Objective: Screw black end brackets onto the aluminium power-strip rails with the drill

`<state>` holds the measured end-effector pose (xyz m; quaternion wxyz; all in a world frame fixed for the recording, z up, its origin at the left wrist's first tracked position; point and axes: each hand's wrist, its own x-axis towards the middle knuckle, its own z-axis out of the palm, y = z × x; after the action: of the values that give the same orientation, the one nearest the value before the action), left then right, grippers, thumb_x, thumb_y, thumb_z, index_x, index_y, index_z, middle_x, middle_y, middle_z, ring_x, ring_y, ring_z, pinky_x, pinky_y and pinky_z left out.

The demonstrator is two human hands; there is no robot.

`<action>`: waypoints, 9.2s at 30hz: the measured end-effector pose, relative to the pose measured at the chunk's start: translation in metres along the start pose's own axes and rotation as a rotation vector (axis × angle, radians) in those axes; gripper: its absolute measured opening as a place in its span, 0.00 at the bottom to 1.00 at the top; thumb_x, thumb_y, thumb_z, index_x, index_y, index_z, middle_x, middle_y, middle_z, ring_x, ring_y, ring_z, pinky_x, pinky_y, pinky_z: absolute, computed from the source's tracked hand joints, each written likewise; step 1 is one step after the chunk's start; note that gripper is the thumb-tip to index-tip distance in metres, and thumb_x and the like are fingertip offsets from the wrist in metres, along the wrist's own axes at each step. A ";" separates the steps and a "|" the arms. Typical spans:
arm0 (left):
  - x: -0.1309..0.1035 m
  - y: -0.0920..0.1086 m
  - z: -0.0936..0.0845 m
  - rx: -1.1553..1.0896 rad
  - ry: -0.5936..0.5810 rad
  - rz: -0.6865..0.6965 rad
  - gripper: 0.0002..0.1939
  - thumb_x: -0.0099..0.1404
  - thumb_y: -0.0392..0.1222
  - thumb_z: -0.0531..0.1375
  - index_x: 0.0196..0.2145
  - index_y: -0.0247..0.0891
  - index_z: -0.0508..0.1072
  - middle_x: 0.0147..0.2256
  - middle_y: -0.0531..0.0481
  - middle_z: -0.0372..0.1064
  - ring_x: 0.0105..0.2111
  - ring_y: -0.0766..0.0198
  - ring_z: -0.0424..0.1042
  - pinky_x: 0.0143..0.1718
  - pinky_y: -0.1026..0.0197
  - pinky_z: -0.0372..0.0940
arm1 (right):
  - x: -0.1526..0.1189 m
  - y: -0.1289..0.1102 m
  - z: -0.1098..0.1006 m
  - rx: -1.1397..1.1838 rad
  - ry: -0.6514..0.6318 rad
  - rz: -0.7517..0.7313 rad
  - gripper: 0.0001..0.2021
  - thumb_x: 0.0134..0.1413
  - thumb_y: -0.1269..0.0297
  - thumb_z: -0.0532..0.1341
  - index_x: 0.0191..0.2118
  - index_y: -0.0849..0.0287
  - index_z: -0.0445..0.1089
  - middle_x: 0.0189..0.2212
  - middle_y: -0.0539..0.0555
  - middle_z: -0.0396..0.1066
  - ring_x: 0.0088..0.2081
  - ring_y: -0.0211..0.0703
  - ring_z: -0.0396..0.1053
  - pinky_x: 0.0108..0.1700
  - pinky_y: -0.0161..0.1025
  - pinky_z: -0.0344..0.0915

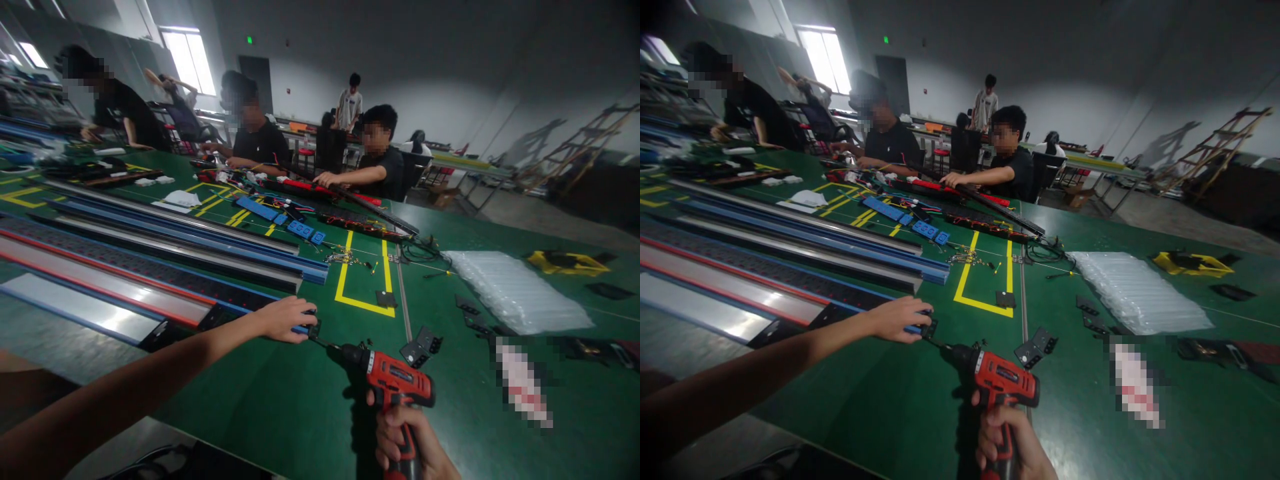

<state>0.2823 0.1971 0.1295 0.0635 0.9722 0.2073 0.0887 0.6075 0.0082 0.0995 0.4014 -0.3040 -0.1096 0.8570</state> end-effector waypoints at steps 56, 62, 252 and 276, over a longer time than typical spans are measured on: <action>0.000 -0.001 0.004 0.101 -0.017 -0.019 0.19 0.62 0.51 0.64 0.49 0.43 0.71 0.58 0.39 0.63 0.45 0.51 0.69 0.44 0.53 0.64 | 0.012 -0.028 -0.021 0.041 -0.130 0.177 0.10 0.54 0.65 0.64 0.43 0.62 0.71 0.16 0.38 0.51 0.16 0.28 0.41 0.24 0.34 0.63; -0.002 -0.004 0.004 0.072 0.002 -0.004 0.22 0.61 0.55 0.65 0.50 0.43 0.71 0.58 0.39 0.63 0.46 0.50 0.69 0.46 0.52 0.64 | 0.013 -0.028 -0.022 0.045 -0.125 0.194 0.08 0.54 0.64 0.65 0.39 0.60 0.69 0.15 0.37 0.50 0.16 0.28 0.40 0.24 0.33 0.62; 0.000 -0.005 0.004 0.149 -0.049 0.051 0.23 0.65 0.59 0.60 0.51 0.42 0.67 0.51 0.41 0.66 0.44 0.54 0.68 0.43 0.56 0.61 | 0.004 -0.034 0.025 -0.342 0.183 0.113 0.14 0.43 0.62 0.72 0.35 0.62 0.72 0.11 0.40 0.56 0.14 0.34 0.57 0.22 0.39 0.66; 0.000 -0.006 -0.002 0.059 -0.100 0.028 0.25 0.64 0.55 0.63 0.54 0.42 0.66 0.51 0.40 0.66 0.46 0.51 0.69 0.47 0.54 0.61 | 0.008 -0.021 0.016 -0.384 0.155 0.065 0.16 0.42 0.64 0.70 0.39 0.62 0.70 0.11 0.41 0.59 0.14 0.35 0.59 0.23 0.39 0.66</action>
<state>0.2793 0.2026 0.1305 0.0441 0.9797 0.1927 0.0345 0.6066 0.0286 0.1177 0.3156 -0.4434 -0.2299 0.8068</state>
